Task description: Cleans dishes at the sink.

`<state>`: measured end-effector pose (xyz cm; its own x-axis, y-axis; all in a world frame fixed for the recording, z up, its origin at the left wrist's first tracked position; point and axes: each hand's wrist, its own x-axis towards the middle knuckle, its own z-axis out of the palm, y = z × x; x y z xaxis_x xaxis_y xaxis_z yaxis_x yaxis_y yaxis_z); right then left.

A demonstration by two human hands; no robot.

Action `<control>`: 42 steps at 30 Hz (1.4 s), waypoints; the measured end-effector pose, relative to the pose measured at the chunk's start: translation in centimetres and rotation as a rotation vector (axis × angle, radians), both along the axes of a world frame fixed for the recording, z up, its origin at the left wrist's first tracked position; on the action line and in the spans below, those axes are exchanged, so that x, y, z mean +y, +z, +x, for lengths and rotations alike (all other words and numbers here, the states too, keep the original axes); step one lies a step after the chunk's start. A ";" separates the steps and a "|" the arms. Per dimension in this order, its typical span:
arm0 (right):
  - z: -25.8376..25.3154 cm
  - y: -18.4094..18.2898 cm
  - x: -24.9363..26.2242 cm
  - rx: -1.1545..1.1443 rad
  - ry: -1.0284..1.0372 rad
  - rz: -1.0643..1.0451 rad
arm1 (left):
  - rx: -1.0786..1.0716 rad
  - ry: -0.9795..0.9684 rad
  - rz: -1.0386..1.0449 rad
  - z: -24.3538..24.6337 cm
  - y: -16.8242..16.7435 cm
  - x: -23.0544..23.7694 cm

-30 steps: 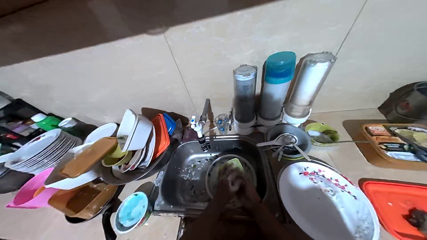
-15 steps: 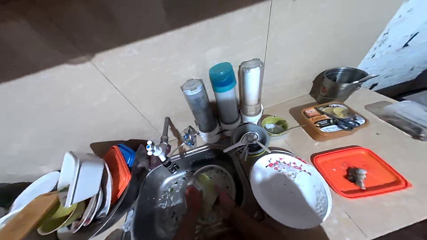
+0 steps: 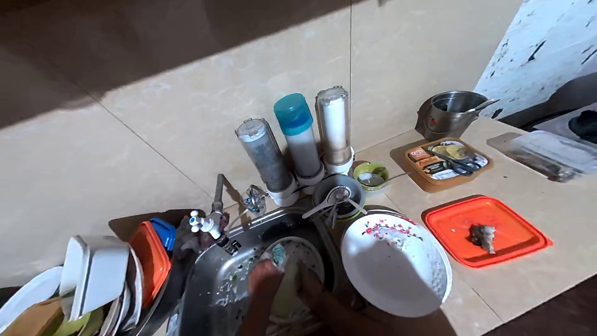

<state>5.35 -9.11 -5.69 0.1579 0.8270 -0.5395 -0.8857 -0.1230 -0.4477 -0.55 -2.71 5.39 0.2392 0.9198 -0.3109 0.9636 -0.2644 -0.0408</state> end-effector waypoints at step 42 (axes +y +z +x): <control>0.2 1.2 -1.9 0.224 -0.115 0.221 | -0.530 -0.163 -0.422 -2.2 -4.6 -3.5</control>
